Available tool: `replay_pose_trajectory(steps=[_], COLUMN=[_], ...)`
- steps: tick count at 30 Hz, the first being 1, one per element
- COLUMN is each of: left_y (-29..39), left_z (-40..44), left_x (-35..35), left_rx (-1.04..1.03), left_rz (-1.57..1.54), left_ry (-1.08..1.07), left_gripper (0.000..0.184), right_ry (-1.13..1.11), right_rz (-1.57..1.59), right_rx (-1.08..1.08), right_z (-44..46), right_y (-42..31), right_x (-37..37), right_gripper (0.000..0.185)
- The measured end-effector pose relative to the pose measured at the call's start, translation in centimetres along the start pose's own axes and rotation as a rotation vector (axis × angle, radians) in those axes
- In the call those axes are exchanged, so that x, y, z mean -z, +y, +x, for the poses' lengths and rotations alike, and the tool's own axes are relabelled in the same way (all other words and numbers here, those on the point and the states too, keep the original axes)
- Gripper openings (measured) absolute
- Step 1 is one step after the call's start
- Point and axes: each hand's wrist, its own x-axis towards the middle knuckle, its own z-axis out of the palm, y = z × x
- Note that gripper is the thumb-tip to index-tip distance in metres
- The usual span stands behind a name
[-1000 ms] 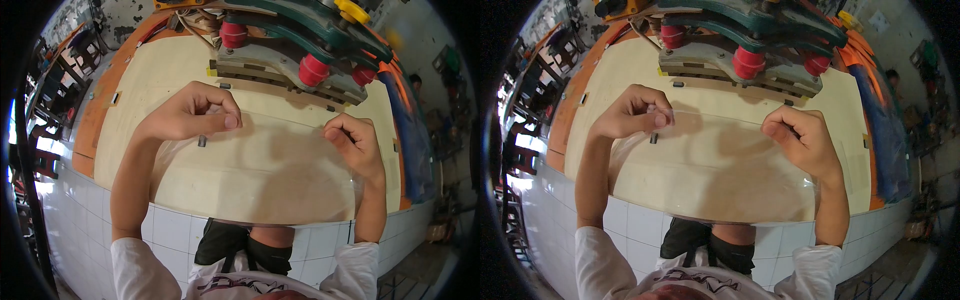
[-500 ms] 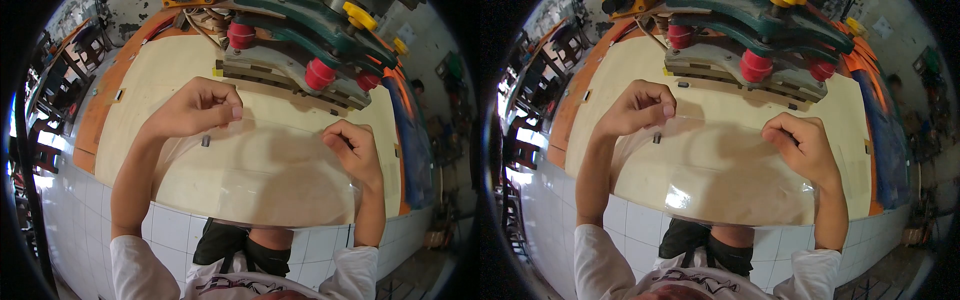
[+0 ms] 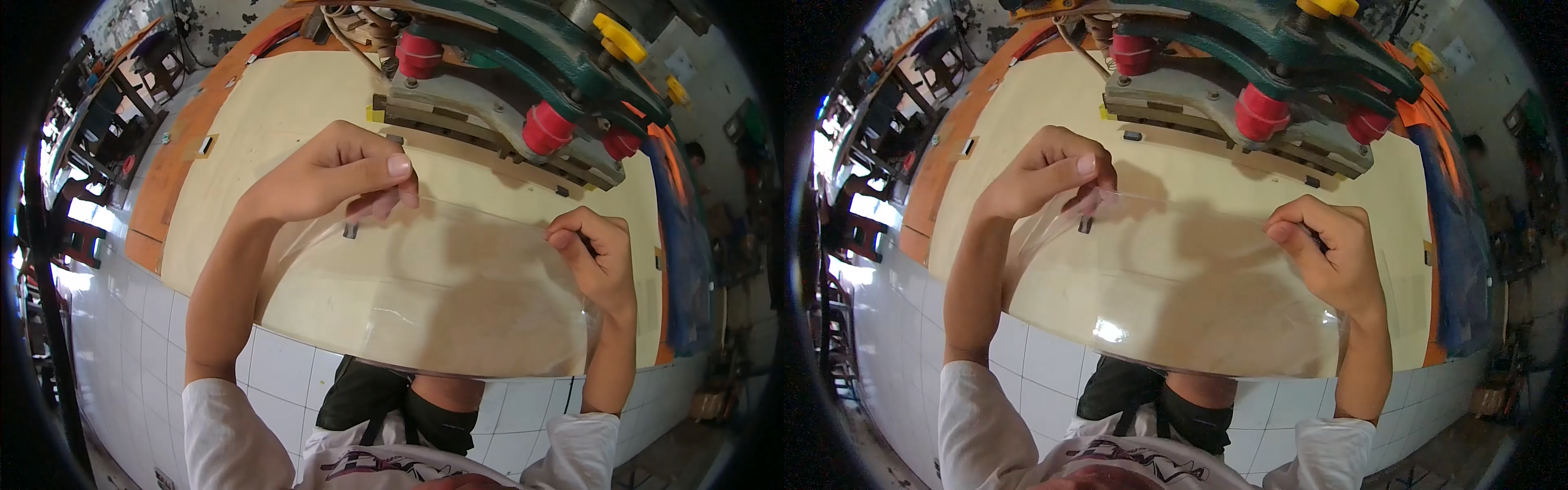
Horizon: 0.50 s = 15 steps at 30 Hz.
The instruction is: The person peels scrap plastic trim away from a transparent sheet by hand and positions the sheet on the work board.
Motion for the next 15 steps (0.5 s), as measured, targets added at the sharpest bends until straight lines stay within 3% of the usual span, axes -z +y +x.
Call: replay_pose_trajectory(steps=[2, 15], left_y=[-0.54, -1.05], left_z=[0.03, 0.17], left_x=[0.08, 0.52], left_rx=[-0.111, -0.267], left_rz=[-0.079, -0.151], left_ry=[-0.039, -0.094], left_gripper=[0.042, 0.035], right_ry=[-0.013, -0.013], right_rz=[0.010, 0.082], right_rx=[-0.008, -0.016], right_z=[0.00, 0.01], right_y=[-0.07, 0.40], right_x=[0.11, 0.09], right_gripper=[0.011, 0.014])
